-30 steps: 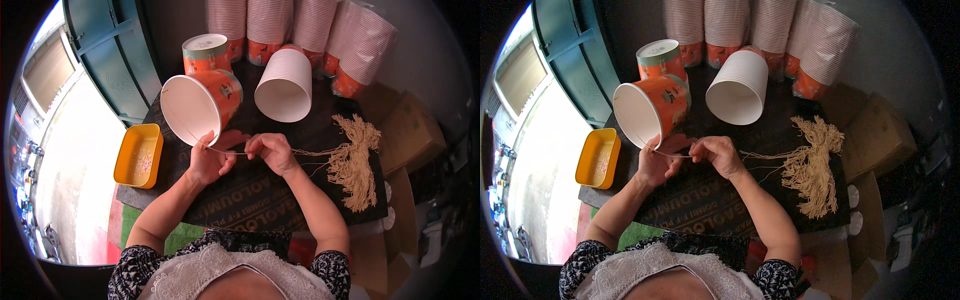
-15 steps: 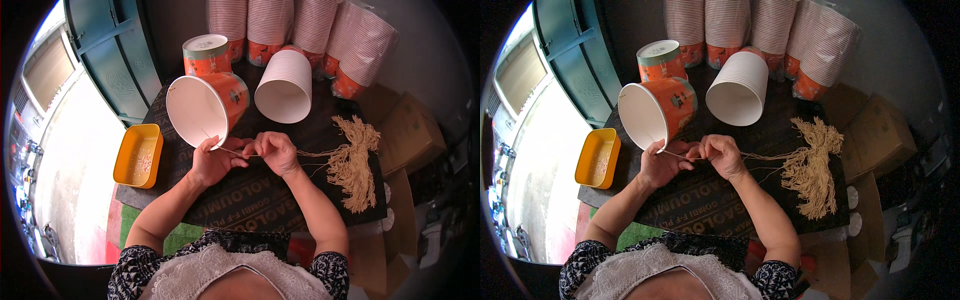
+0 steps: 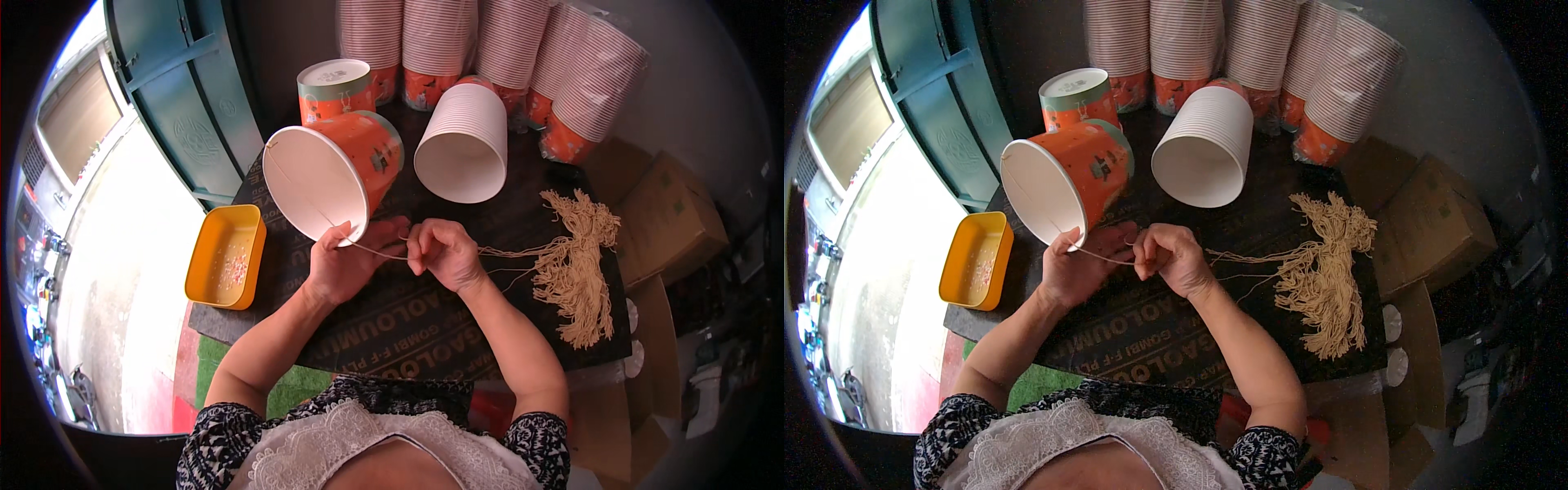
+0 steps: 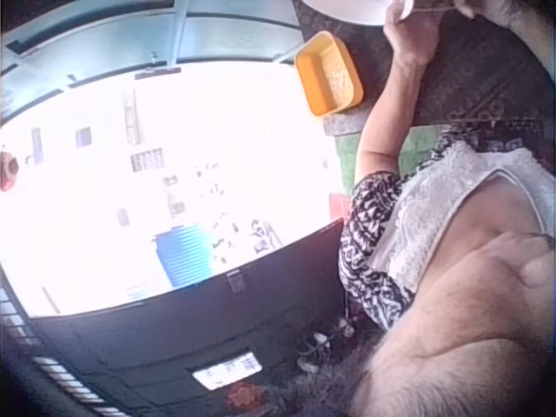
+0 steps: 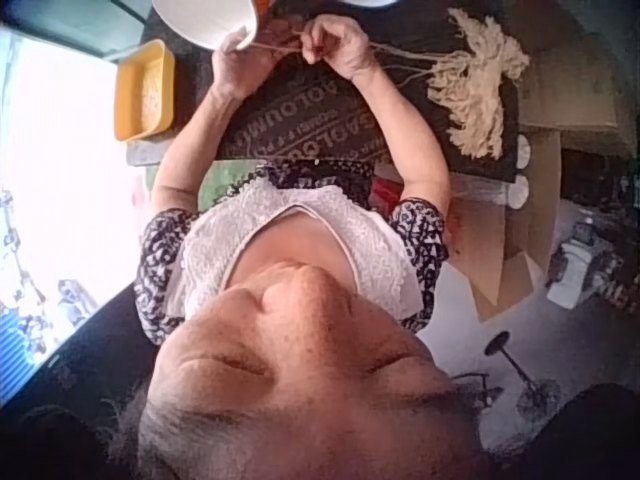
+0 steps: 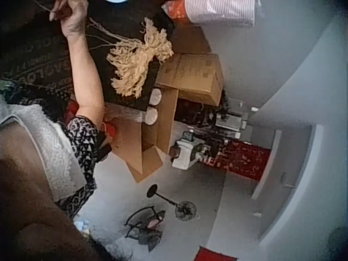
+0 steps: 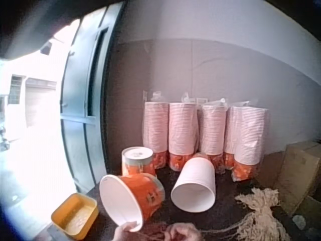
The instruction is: Manually threading and tying string handles onto paper buckets.
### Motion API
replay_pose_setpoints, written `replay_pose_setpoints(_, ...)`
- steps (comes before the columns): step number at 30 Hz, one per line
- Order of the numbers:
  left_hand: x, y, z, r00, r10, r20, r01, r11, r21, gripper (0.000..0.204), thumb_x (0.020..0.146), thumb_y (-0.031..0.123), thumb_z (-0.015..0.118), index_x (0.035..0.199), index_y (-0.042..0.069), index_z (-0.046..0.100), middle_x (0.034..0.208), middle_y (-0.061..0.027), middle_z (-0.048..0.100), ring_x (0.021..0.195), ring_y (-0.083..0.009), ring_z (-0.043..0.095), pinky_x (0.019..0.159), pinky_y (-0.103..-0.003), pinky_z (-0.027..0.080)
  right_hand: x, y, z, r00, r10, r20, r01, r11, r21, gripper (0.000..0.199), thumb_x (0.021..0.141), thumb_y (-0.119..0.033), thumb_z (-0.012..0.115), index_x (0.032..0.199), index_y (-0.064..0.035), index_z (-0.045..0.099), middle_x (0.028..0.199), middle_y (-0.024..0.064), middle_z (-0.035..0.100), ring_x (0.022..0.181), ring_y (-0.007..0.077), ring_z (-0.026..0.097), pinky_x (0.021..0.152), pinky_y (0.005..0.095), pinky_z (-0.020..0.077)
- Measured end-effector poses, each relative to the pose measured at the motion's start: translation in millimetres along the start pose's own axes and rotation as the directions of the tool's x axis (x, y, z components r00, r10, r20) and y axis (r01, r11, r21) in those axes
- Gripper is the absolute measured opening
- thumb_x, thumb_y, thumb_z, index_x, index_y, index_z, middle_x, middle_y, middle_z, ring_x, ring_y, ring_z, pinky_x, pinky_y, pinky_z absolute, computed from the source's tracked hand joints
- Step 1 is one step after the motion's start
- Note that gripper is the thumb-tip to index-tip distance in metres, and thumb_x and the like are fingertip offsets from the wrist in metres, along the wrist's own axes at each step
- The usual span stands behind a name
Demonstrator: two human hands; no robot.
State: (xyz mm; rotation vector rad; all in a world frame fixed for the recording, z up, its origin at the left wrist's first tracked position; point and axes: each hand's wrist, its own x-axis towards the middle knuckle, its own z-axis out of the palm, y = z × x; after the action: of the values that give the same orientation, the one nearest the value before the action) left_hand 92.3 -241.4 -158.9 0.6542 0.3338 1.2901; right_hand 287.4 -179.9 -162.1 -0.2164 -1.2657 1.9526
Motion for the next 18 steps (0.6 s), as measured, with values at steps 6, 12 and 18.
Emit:
replay_pose_setpoints(6, -1, 8, -1, 0.991, 0.114, -0.068, -0.110, 0.992, 0.060, 0.055, 0.088, 0.036, 0.042, 0.124, -0.004, 0.054, 0.131, -0.0225, 0.053, 0.121, -0.0354, 0.051, 0.106, -0.047, 0.034, 3, 1, -9, 0.999, -0.051, -0.012, 0.053, 0.977, 0.207, 0.035, 0.090, -0.034, 0.053, 0.073, -0.0034, 0.056, 0.074, 0.0097, 0.058, 0.054, 0.0191, 0.054, 0.051, 0.0287, 0.0435)
replay_pose_setpoints(12, -2, 14, -12, 0.964, 0.207, -0.169, -0.198, 0.978, 0.070, 0.054, 0.090, 0.040, 0.039, 0.118, -0.002, 0.057, 0.120, -0.0191, 0.060, 0.100, -0.0283, 0.059, 0.090, -0.044, 0.045, 5, 0, -8, 0.987, 0.026, -0.160, 0.000, 0.987, 0.163, 0.019, 0.095, -0.021, 0.049, 0.090, -0.0047, 0.058, 0.076, 0.0056, 0.059, 0.053, 0.0155, 0.052, 0.050, 0.0264, 0.0421)
replay_pose_setpoints(18, -2, 21, -16, 0.940, 0.309, -0.145, -0.295, 0.949, 0.108, 0.047, 0.091, 0.039, 0.039, 0.103, -0.001, 0.062, 0.107, -0.0176, 0.062, 0.091, -0.0271, 0.058, 0.084, -0.043, 0.047, 8, 6, -16, 0.948, 0.005, -0.318, 0.039, 0.991, 0.130, 0.012, 0.094, -0.014, 0.052, 0.101, -0.0043, 0.055, 0.075, 0.0040, 0.058, 0.054, 0.0134, 0.052, 0.049, 0.0252, 0.0408)
